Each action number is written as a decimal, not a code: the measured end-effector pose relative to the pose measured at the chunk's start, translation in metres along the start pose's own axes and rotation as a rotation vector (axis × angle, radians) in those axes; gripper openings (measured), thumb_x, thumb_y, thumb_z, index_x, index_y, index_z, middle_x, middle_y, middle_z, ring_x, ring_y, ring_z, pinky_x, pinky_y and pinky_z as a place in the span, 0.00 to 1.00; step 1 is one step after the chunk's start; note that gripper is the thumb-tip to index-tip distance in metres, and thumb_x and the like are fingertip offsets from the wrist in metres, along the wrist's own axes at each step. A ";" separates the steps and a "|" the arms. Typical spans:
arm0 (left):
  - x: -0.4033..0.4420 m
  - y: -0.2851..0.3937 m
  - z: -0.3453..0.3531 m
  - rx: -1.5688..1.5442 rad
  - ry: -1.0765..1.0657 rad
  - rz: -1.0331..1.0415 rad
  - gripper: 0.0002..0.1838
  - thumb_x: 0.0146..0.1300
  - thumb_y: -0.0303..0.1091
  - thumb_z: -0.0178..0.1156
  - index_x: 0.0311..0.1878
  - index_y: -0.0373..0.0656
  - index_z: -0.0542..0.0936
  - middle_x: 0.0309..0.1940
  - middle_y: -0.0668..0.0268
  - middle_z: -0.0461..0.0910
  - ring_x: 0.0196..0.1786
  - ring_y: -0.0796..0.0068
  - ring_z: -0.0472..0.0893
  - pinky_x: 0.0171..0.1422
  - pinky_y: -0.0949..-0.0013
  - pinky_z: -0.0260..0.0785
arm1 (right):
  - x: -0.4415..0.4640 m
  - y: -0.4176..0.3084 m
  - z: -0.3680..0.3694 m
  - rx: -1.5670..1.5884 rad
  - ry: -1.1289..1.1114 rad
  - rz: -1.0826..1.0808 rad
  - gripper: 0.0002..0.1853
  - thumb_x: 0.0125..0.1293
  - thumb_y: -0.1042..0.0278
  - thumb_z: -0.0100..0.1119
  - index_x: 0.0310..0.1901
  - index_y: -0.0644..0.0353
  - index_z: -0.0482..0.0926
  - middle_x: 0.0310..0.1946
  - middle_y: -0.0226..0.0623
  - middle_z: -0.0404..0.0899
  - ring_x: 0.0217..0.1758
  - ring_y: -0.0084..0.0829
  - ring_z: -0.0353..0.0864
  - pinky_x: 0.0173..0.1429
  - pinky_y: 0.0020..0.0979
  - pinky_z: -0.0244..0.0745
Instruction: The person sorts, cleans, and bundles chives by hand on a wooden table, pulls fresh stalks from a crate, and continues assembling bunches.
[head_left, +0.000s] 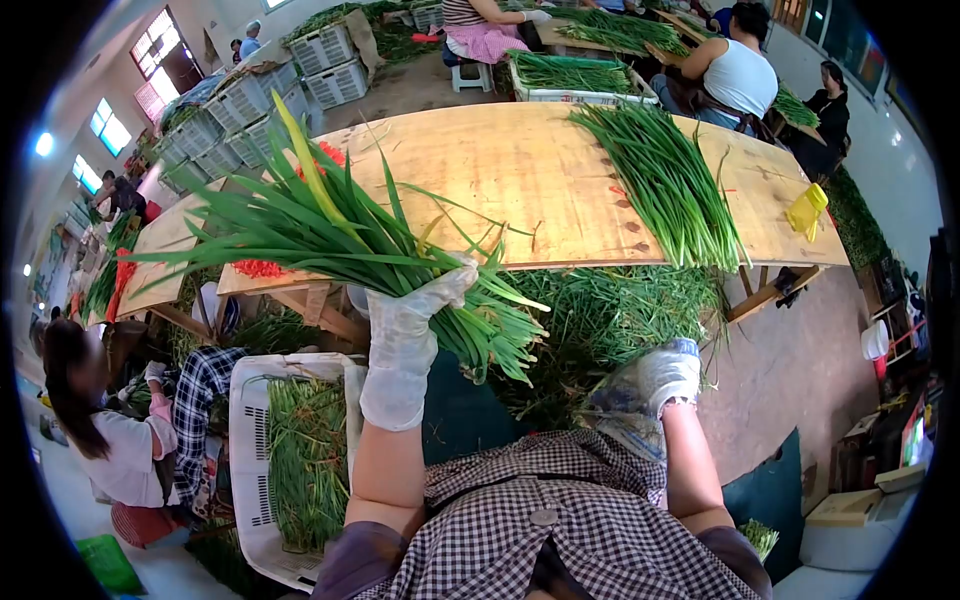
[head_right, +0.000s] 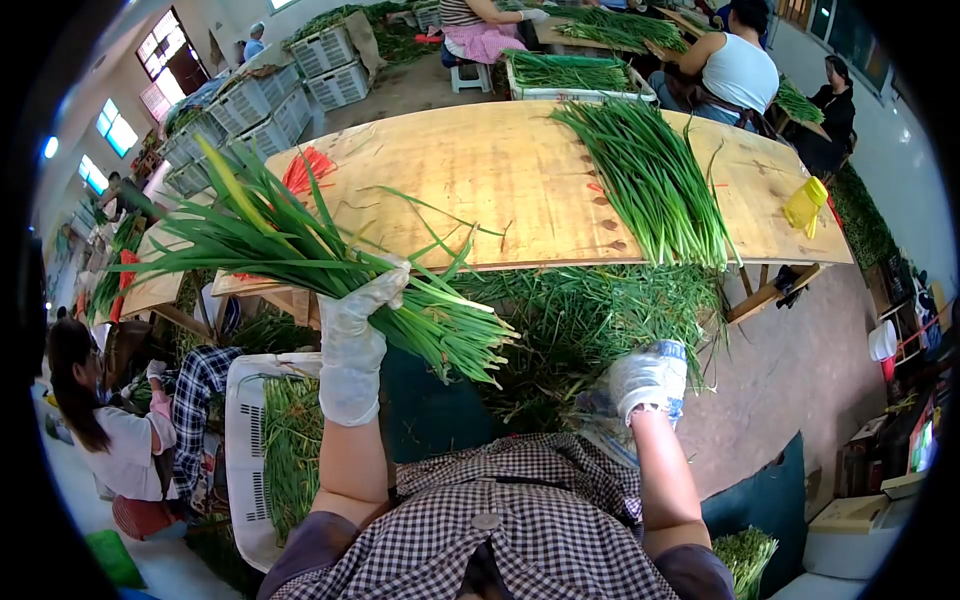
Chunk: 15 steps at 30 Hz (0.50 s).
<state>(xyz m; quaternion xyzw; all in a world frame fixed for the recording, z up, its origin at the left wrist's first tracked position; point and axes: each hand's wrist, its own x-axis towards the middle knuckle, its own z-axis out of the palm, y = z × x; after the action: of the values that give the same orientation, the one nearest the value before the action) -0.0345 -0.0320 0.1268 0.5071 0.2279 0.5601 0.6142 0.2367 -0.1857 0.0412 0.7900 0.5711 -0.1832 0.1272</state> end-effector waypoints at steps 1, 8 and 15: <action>-0.001 0.002 0.002 0.001 -0.001 0.000 0.08 0.49 0.19 0.64 0.35 0.30 0.80 0.32 0.54 0.83 0.32 0.69 0.83 0.34 0.74 0.76 | -0.007 -0.007 -0.011 -0.110 0.052 0.201 0.11 0.60 0.64 0.61 0.42 0.58 0.82 0.37 0.44 0.83 0.39 0.38 0.84 0.42 0.31 0.78; -0.013 0.007 0.032 -0.042 -0.014 -0.030 0.13 0.47 0.15 0.64 0.38 0.31 0.76 0.33 0.54 0.82 0.30 0.71 0.80 0.34 0.74 0.73 | -0.039 -0.084 -0.075 0.874 0.807 -0.443 0.19 0.57 0.57 0.66 0.47 0.57 0.82 0.37 0.39 0.84 0.38 0.34 0.84 0.43 0.29 0.78; -0.017 0.007 0.037 0.001 -0.008 -0.127 0.13 0.47 0.14 0.63 0.40 0.28 0.79 0.34 0.52 0.82 0.34 0.67 0.84 0.35 0.75 0.77 | -0.038 -0.067 -0.068 1.393 0.338 -0.681 0.15 0.68 0.66 0.54 0.51 0.66 0.77 0.33 0.39 0.84 0.28 0.25 0.83 0.35 0.23 0.77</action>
<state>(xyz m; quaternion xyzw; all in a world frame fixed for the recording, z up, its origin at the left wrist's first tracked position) -0.0107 -0.0623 0.1426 0.4945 0.2574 0.5179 0.6489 0.1723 -0.1687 0.1195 0.4868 0.5470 -0.4046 -0.5478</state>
